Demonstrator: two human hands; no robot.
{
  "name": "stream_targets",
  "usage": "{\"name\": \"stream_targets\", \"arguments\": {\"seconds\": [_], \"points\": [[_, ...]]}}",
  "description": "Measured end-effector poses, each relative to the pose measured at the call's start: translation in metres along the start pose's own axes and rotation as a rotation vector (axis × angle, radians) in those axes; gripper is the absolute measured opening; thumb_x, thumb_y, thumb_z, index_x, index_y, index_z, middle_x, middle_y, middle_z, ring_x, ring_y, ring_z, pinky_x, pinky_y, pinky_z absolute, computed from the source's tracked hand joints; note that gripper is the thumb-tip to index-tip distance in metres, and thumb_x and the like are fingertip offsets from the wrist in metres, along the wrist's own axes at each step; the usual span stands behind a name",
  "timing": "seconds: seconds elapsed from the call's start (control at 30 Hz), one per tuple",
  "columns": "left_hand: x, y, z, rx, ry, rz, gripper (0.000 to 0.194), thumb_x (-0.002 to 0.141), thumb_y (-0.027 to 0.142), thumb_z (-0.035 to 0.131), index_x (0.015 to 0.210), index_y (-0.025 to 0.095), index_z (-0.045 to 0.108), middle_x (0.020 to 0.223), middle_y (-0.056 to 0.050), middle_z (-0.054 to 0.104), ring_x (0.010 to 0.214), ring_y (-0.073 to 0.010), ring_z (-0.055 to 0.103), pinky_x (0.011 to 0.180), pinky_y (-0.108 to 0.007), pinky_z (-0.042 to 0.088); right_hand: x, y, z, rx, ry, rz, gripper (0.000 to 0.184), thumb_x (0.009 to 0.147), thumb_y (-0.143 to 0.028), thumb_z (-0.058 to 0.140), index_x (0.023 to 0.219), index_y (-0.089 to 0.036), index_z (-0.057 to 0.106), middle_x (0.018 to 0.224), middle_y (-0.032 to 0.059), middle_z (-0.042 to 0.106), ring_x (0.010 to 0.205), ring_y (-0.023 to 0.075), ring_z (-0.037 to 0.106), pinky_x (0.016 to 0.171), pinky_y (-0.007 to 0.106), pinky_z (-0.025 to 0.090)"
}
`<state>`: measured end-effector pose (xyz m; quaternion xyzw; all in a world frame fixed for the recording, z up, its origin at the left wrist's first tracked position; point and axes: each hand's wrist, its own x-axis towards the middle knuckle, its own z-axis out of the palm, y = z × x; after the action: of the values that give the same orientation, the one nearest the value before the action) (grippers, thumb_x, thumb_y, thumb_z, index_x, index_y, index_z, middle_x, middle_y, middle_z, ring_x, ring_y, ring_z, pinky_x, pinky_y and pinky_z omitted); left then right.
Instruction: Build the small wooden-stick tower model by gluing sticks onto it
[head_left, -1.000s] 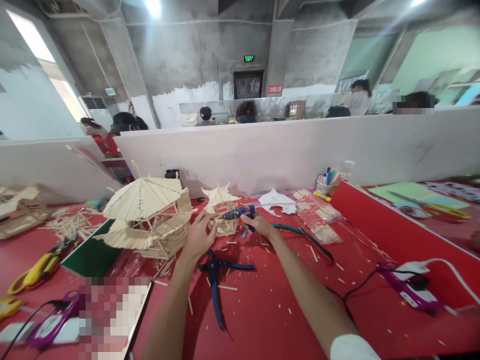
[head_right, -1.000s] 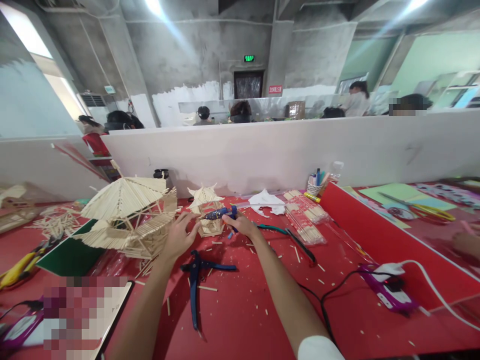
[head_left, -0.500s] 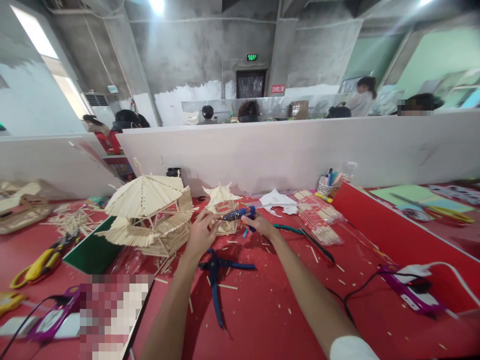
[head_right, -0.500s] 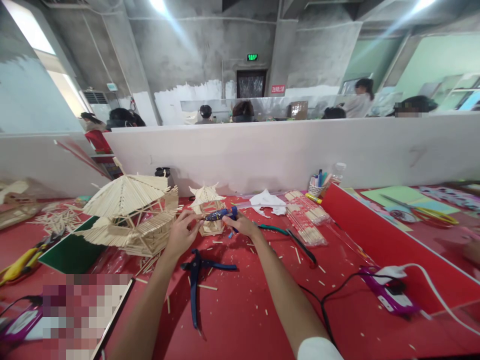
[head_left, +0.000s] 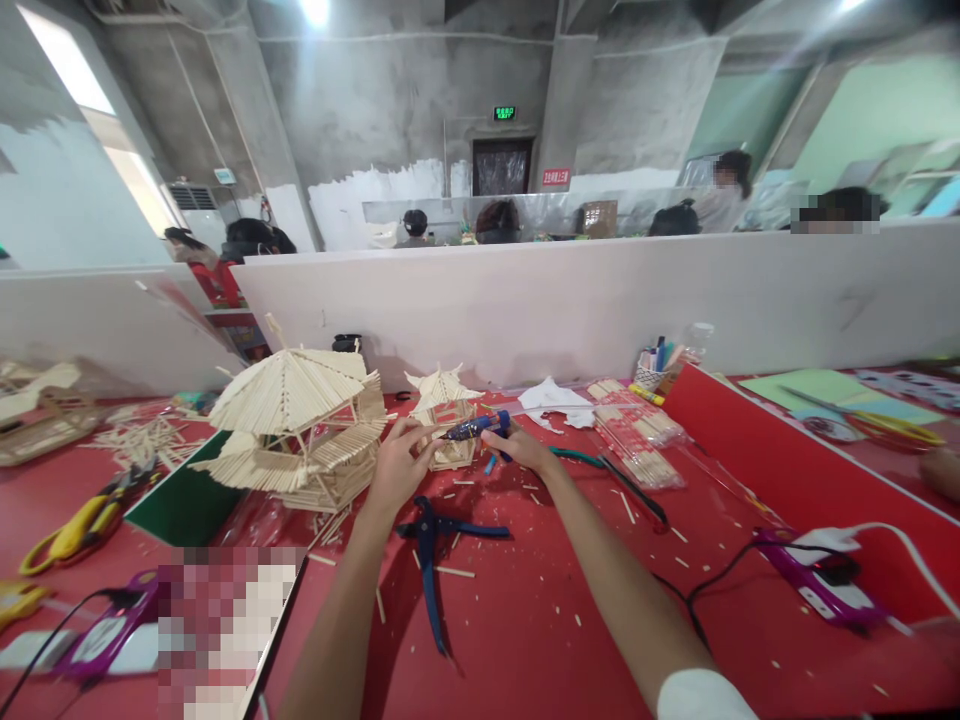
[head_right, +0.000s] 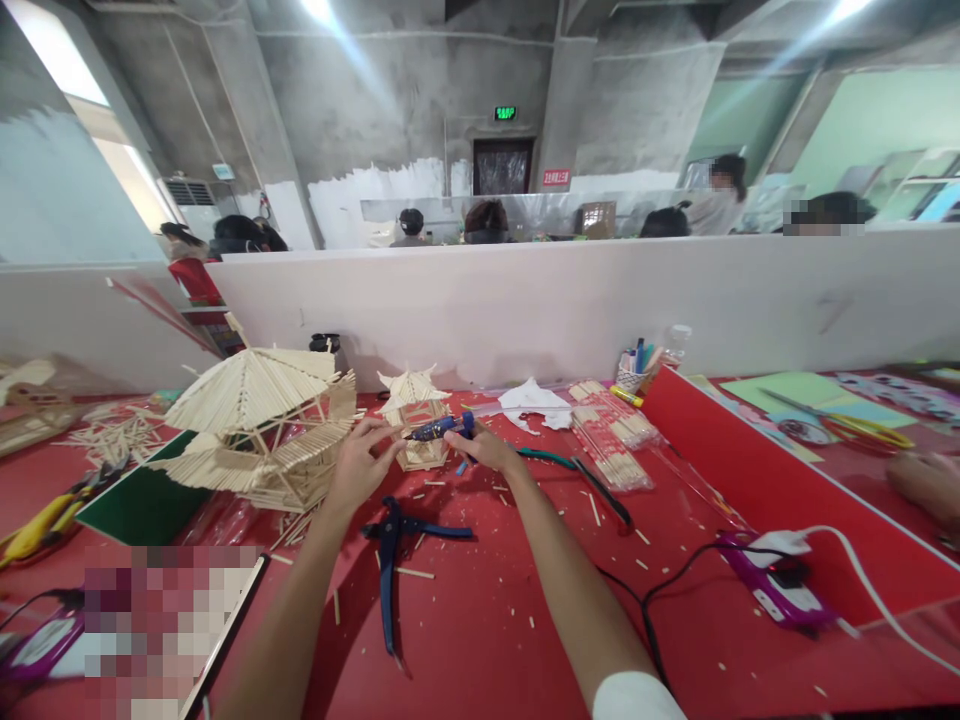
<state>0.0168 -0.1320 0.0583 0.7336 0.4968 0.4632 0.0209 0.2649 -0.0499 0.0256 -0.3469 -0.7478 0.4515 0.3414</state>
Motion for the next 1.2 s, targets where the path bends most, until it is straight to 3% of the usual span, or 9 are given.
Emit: {"name": "stream_targets", "arguments": {"seconds": [0.1, 0.23, 0.37, 0.5, 0.57, 0.7, 0.87, 1.0, 1.2], "points": [[0.001, 0.005, -0.004, 0.023, -0.01, 0.008, 0.018, 0.094, 0.033, 0.06, 0.102, 0.021, 0.071, 0.096, -0.005, 0.065, 0.087, -0.0176, 0.063, 0.08, -0.029, 0.051, -0.003, -0.005, -0.008, -0.022, -0.01, 0.016, 0.047, 0.083, -0.066, 0.061, 0.068, -0.022, 0.055, 0.051, -0.0041, 0.049, 0.049, 0.0135, 0.048, 0.054, 0.026, 0.043], [0.001, 0.009, -0.008, 0.063, -0.098, 0.043, 0.023, 0.099, 0.032, 0.049, 0.086, 0.019, 0.064, 0.086, -0.004, 0.064, 0.082, -0.0175, 0.061, 0.077, -0.028, 0.047, -0.011, -0.012, -0.029, -0.097, -0.019, 0.012, 0.034, 0.075, -0.051, 0.073, 0.086, -0.021, 0.062, 0.06, -0.0043, 0.058, 0.06, 0.0168, 0.054, 0.061, 0.028, 0.047], [-0.001, 0.013, -0.007, 0.105, -0.326, 0.063, 0.032, 0.102, 0.036, 0.043, 0.085, 0.019, 0.064, 0.085, -0.005, 0.067, 0.08, -0.0183, 0.063, 0.074, -0.027, 0.044, -0.021, -0.01, -0.056, -0.251, 0.017, 0.034, 0.031, 0.068, -0.039, 0.077, 0.089, -0.02, 0.063, 0.075, -0.001, 0.067, 0.078, 0.0206, 0.061, 0.076, 0.031, 0.05], [-0.004, 0.014, -0.004, 0.231, -0.548, -0.01, 0.033, 0.099, 0.036, 0.049, 0.076, 0.019, 0.066, 0.081, -0.008, 0.07, 0.076, -0.0203, 0.066, 0.069, -0.027, 0.042, -0.029, -0.002, -0.079, -0.376, 0.029, 0.175, 0.023, 0.075, -0.035, 0.069, 0.087, -0.017, 0.065, 0.063, -0.002, 0.063, 0.064, 0.0191, 0.06, 0.067, 0.029, 0.049], [-0.006, 0.012, -0.002, 0.291, -0.569, -0.073, 0.031, 0.097, 0.036, 0.052, 0.075, 0.019, 0.066, 0.082, -0.01, 0.072, 0.077, -0.0218, 0.068, 0.07, -0.028, 0.043, -0.03, 0.003, -0.088, -0.404, 0.045, 0.206, 0.018, 0.079, -0.034, 0.065, 0.082, -0.016, 0.065, 0.06, -0.0001, 0.064, 0.061, 0.0194, 0.06, 0.065, 0.029, 0.049], [-0.008, 0.004, 0.001, 0.34, -0.559, -0.134, 0.021, 0.097, 0.031, 0.052, 0.086, 0.019, 0.066, 0.093, -0.013, 0.074, 0.087, -0.0237, 0.071, 0.074, -0.028, 0.044, -0.029, 0.016, -0.102, -0.517, 0.149, 0.273, 0.013, 0.08, -0.028, 0.066, 0.084, -0.017, 0.068, 0.08, 0.0059, 0.073, 0.081, 0.0243, 0.066, 0.074, 0.029, 0.049], [-0.009, -0.004, 0.003, 0.386, -0.606, -0.132, 0.024, 0.097, 0.018, 0.038, 0.098, 0.019, 0.062, 0.094, -0.014, 0.074, 0.089, -0.025, 0.071, 0.073, -0.03, 0.043, -0.025, 0.036, -0.107, -0.652, 0.223, 0.392, 0.018, 0.087, -0.03, 0.065, 0.097, -0.017, 0.072, 0.1, 0.0111, 0.076, 0.098, 0.0293, 0.068, 0.084, 0.031, 0.049], [-0.011, -0.006, 0.002, 0.369, -0.627, -0.145, 0.025, 0.093, 0.013, 0.04, 0.109, 0.019, 0.059, 0.087, -0.013, 0.073, 0.082, -0.0237, 0.071, 0.07, -0.029, 0.042, -0.022, 0.044, -0.104, -0.721, 0.23, 0.426, 0.028, 0.094, -0.034, 0.059, 0.113, -0.016, 0.07, 0.118, 0.0147, 0.073, 0.111, 0.03, 0.067, 0.091, 0.032, 0.047], [-0.013, -0.008, 0.0, 0.362, -0.679, -0.141, 0.033, 0.091, 0.011, 0.036, 0.119, 0.016, 0.052, 0.08, -0.01, 0.07, 0.073, -0.0231, 0.067, 0.063, -0.03, 0.038, -0.015, 0.048, -0.089, -0.814, 0.212, 0.48, 0.038, 0.091, -0.043, 0.065, 0.112, -0.013, 0.072, 0.113, 0.0184, 0.074, 0.104, 0.0297, 0.07, 0.083, 0.029, 0.048]]}}
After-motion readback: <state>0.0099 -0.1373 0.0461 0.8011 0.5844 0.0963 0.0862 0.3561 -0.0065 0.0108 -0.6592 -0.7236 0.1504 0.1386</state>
